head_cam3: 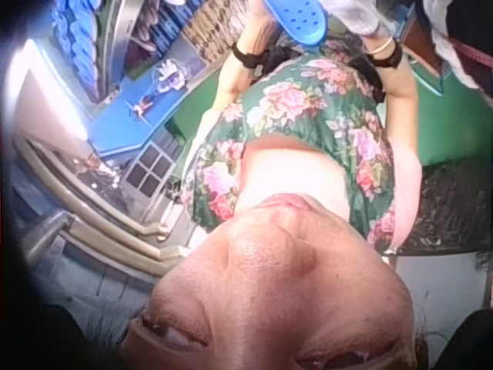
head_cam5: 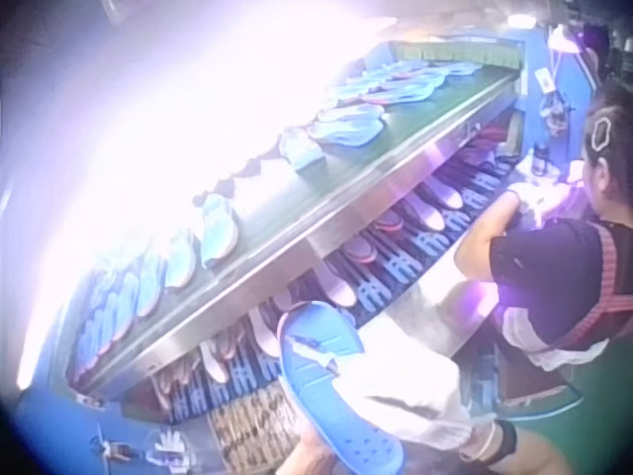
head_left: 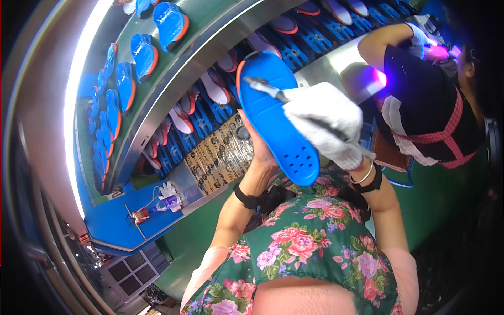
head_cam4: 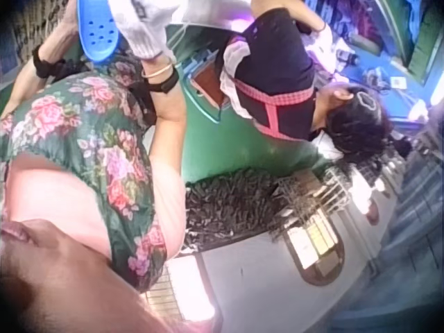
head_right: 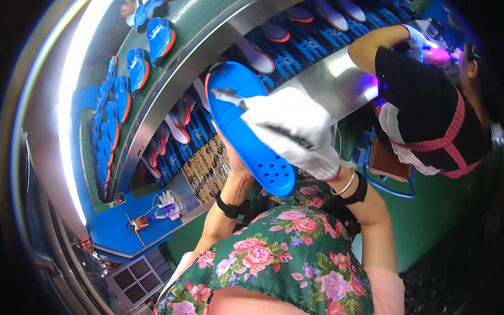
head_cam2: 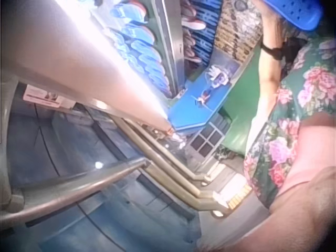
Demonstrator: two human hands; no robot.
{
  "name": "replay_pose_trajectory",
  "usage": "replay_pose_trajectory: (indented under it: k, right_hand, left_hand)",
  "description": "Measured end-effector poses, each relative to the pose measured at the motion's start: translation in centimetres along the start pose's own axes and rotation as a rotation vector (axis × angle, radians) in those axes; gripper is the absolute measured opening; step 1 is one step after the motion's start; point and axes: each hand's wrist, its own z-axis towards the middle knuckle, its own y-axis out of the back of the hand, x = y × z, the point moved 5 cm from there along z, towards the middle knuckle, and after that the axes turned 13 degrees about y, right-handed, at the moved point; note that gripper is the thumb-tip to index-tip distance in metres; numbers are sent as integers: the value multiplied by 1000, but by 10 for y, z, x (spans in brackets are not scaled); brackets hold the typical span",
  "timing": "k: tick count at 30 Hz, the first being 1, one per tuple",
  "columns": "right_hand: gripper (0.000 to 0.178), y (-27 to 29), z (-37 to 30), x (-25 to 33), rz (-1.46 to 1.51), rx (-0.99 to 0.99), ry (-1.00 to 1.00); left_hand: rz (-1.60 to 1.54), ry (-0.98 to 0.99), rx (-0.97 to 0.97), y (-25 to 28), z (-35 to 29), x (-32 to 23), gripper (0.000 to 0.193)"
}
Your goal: Apply glue or sealant to blue shoe soles using a brush tool.
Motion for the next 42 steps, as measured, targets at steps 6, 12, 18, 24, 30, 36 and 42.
replay_pose_trajectory:
  k: [6, 12, 18, 24, 30, 36, 42]
  right_hand:
    - [22, -16, -20, -6, 263, 60, -2]
    - [25, -19, -35, -6, -70, 182, 161]
    - [21, -9, -42, -25, 340, 91, -34]
    - [25, -19, -57, -12, 86, 163, 108]
    - [23, -8, -56, -29, 274, 106, -74]
    - [27, -21, -78, -11, 137, 147, 70]
    - [24, -3, -87, -20, 112, 114, 35]
  left_hand:
    - [116, -89, -357, 20, -10, -13, 100]
    - [23, -93, -339, 46, -4, -12, 102]
    - [23, -38, -147, 44, 1, -5, 111]
    - [124, 65, -11, 41, 18, -10, 115]
    - [77, 16, 58, 53, 24, -19, 99]
    - [-11, -25, -17, 66, 31, -17, 114]
    - [5, -23, 59, 67, 30, -10, 113]
